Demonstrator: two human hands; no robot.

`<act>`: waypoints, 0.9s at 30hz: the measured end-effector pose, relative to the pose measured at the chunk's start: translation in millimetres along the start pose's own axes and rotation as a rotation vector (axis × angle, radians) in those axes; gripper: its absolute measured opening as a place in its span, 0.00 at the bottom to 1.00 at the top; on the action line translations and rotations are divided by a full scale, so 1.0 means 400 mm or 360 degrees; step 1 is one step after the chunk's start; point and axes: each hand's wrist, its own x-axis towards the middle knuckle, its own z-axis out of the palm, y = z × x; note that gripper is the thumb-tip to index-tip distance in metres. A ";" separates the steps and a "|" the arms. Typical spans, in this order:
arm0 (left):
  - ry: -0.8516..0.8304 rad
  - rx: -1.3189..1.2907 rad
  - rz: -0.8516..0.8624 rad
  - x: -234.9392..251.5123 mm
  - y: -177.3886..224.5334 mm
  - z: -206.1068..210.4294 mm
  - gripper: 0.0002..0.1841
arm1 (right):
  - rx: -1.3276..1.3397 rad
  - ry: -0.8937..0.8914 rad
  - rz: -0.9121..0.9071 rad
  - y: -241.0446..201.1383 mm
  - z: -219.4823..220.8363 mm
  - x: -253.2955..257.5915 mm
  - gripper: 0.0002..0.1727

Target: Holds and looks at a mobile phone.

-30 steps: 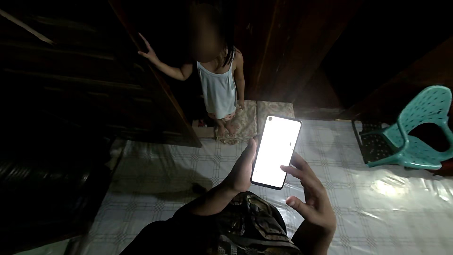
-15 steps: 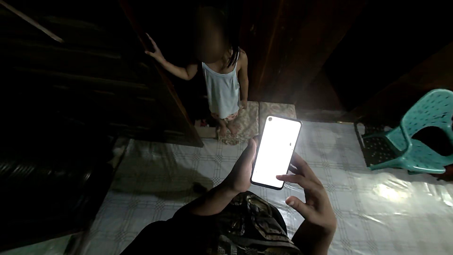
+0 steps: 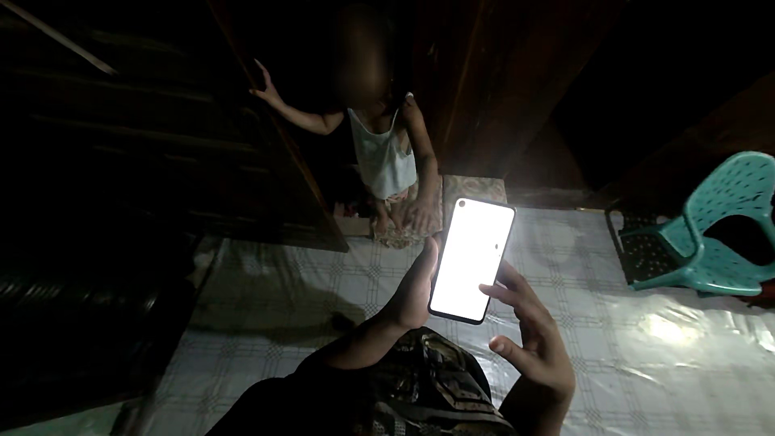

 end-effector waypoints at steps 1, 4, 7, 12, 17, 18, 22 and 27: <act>-0.0002 0.0007 0.0002 -0.001 0.000 -0.001 0.41 | 0.0008 -0.0002 -0.0009 0.000 0.000 -0.001 0.33; -0.0005 0.0006 0.0026 -0.003 0.000 -0.002 0.41 | 0.0006 -0.0011 -0.0026 -0.001 0.002 0.000 0.29; -0.0015 0.0004 0.0043 -0.005 0.003 -0.005 0.41 | -0.0004 -0.0028 -0.0027 -0.001 0.003 0.001 0.27; -0.0001 0.0044 0.0067 -0.010 0.006 -0.008 0.39 | 0.0003 -0.0035 -0.0018 -0.001 0.006 0.005 0.29; 0.0042 0.0053 0.0077 -0.011 0.011 -0.008 0.42 | 0.0014 -0.0036 -0.0030 -0.005 0.010 0.018 0.36; 0.0037 0.0060 0.0081 -0.011 0.012 -0.009 0.43 | 0.0017 -0.0033 -0.0030 -0.004 0.011 0.020 0.36; 0.0086 0.0089 0.0064 -0.009 0.013 -0.011 0.43 | 0.0029 -0.0030 -0.0014 -0.004 0.012 0.023 0.36; 0.0097 0.0168 0.0104 -0.003 0.015 -0.013 0.43 | 0.0071 -0.0036 -0.0023 0.002 0.010 0.025 0.35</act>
